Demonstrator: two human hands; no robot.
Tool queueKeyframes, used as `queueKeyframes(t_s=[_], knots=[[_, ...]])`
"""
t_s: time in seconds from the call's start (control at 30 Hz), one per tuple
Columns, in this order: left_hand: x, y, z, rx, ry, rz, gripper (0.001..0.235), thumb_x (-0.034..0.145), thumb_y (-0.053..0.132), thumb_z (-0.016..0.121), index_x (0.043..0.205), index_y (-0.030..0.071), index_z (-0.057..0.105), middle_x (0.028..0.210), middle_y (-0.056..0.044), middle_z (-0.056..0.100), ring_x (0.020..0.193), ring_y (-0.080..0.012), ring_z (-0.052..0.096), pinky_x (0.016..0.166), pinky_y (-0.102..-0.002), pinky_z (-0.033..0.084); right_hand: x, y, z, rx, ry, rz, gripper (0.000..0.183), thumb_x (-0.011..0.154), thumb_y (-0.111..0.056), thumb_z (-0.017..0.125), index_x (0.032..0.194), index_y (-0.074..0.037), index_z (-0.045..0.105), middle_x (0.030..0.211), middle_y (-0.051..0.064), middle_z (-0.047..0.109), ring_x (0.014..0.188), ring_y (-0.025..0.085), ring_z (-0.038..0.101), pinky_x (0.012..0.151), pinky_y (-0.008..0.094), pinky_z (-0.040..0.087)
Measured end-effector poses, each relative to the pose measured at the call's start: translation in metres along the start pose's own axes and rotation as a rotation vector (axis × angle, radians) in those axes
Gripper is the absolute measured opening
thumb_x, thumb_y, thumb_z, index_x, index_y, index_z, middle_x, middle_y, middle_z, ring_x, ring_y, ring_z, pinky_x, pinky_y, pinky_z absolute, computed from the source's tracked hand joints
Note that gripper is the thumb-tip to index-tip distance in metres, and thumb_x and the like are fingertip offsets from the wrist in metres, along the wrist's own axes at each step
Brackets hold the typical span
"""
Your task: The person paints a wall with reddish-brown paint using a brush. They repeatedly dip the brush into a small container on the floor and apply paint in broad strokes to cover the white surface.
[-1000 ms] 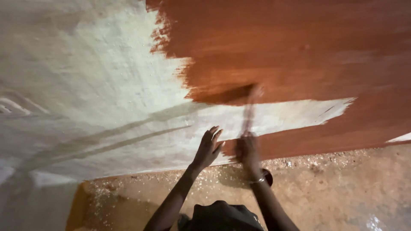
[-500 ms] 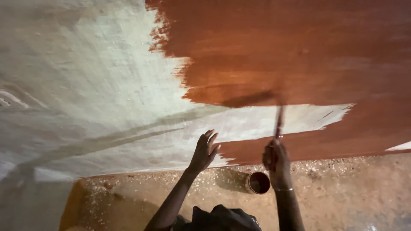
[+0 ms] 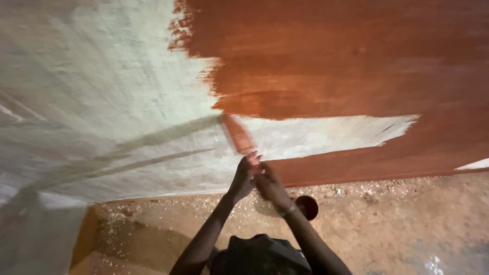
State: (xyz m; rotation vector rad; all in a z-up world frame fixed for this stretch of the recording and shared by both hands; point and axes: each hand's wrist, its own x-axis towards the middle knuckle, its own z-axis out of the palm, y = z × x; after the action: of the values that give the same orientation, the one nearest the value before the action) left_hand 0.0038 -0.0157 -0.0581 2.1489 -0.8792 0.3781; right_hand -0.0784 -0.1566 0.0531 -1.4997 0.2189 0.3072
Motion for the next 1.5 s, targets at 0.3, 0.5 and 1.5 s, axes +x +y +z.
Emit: queueKeyframes(t_s=[0.3, 0.5, 1.5], knots=[[-0.006, -0.002, -0.050, -0.063, 0.041, -0.115, 0.046, 0.098, 0.020, 0.068, 0.139, 0.002, 0.056, 0.146, -0.019, 0.050, 0.136, -0.0389, 0.047, 0.113, -0.049, 0.039, -0.015, -0.010, -0.014, 0.433, 0.544, -0.287, 0.019, 0.102, -0.009, 0.056, 0.114, -0.014, 0.042, 0.070, 0.000, 0.048, 0.051, 0.008, 0.041, 0.039, 0.025, 0.031], [-0.019, -0.020, -0.038, -1.533, 0.114, -0.565, 0.054, 0.089, 0.012, 0.070, 0.139, 0.014, 0.049, 0.146, -0.012, 0.047, 0.133, -0.0316, 0.046, 0.103, -0.048, 0.042, 0.007, -0.005, 0.073, -0.068, -0.067, -0.336, 0.019, 0.104, -0.007, 0.054, 0.122, -0.006, 0.049, 0.078, 0.000, 0.055, 0.063, 0.008, 0.048, 0.051, 0.025, 0.039], [0.001, -0.007, -0.047, -0.079, 0.064, -0.042, 0.036, 0.095, 0.017, 0.071, 0.129, 0.006, 0.063, 0.144, -0.018, 0.052, 0.130, -0.0391, 0.051, 0.109, -0.049, 0.042, -0.020, -0.012, -0.033, 0.633, 0.620, -0.293, 0.027, 0.100, -0.012, 0.051, 0.124, -0.015, 0.042, 0.075, -0.002, 0.049, 0.052, 0.005, 0.040, 0.040, 0.021, 0.029]])
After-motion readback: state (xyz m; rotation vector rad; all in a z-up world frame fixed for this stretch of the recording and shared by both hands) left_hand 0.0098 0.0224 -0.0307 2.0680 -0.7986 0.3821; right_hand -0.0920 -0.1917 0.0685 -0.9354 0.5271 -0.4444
